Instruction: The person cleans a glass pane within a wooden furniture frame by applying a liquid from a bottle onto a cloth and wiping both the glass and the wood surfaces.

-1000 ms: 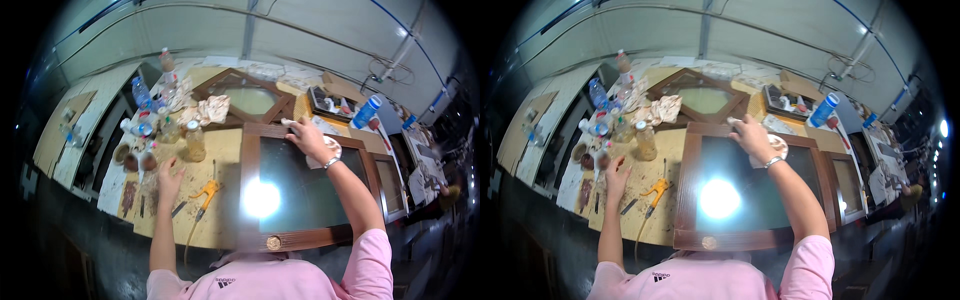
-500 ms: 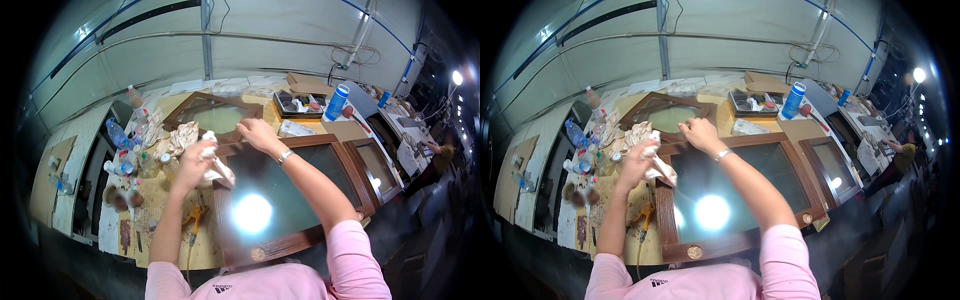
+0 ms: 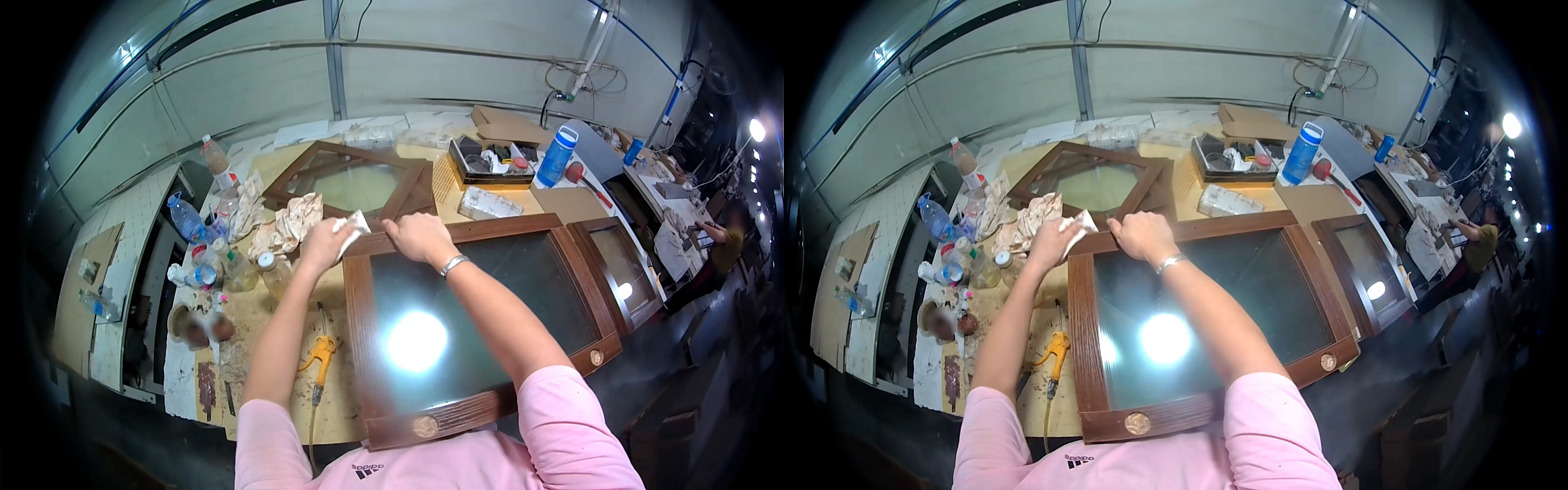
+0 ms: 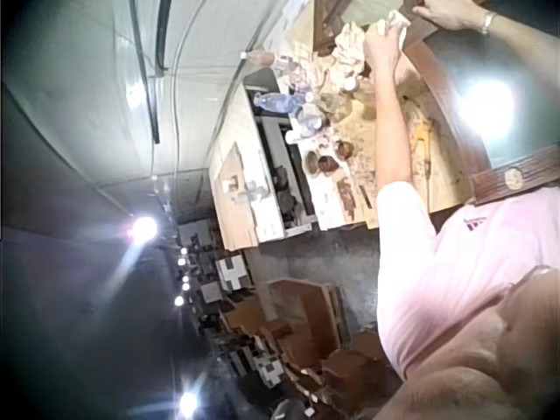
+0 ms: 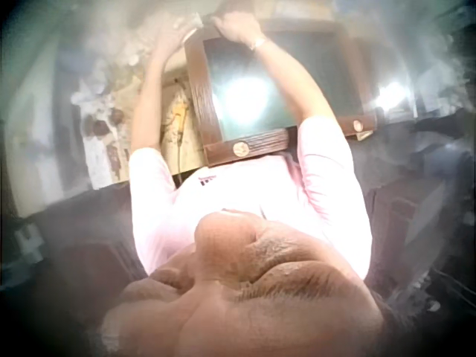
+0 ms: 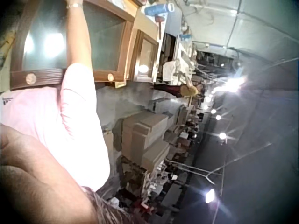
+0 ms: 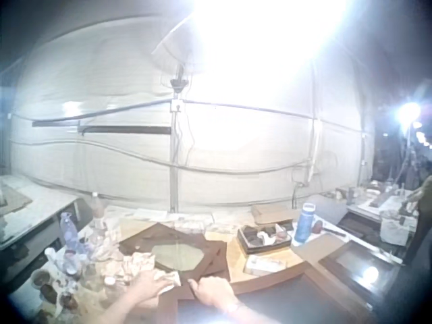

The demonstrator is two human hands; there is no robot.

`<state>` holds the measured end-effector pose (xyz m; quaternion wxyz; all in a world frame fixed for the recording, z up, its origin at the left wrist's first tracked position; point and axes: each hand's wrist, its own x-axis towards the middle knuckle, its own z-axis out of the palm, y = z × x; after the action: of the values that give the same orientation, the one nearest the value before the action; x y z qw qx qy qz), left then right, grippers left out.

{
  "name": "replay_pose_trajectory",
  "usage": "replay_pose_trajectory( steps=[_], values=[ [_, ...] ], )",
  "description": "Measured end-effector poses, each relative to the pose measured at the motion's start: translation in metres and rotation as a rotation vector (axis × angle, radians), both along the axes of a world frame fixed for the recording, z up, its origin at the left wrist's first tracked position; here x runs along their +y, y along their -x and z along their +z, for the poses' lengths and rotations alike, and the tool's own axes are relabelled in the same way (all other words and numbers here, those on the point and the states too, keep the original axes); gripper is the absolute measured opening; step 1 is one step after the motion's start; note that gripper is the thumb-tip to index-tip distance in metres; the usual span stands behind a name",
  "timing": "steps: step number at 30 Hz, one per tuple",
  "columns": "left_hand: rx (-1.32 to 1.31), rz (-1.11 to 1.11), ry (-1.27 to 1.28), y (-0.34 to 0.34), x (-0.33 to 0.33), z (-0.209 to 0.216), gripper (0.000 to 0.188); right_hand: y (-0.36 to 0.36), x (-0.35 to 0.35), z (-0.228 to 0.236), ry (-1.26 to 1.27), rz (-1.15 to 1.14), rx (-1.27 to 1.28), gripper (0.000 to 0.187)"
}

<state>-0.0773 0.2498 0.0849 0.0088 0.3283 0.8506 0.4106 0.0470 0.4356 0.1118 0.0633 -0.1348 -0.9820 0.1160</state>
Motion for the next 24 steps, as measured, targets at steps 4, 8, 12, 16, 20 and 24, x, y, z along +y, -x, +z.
replay_pose_trajectory(
  steps=[4,8,12,16,20,24],
  values=[
    [0.153,0.282,-0.006,0.014,-0.014,0.007,0.027,0.001,-0.003,0.0,-0.016,0.011,0.038,0.063],
    [-0.2,-0.08,-0.424,-0.043,-0.023,-0.01,0.027,0.004,-0.001,-0.003,-0.015,0.011,0.055,0.061],
    [0.099,-0.225,-0.346,-0.122,-0.079,-0.016,0.031,0.006,-0.011,0.002,0.003,0.02,0.003,0.061],
    [0.157,-0.404,-0.266,-0.229,-0.142,-0.005,0.025,-0.003,0.005,0.003,-0.009,-0.016,0.018,0.06],
    [-0.118,-0.404,-0.246,-0.3,-0.208,0.032,0.009,-0.001,0.0,0.004,-0.012,-0.012,0.027,0.06],
    [-0.354,0.323,-0.398,-0.309,-0.246,0.026,0.014,0.004,-0.001,-0.001,-0.006,0.003,0.017,0.061]
  ],
)
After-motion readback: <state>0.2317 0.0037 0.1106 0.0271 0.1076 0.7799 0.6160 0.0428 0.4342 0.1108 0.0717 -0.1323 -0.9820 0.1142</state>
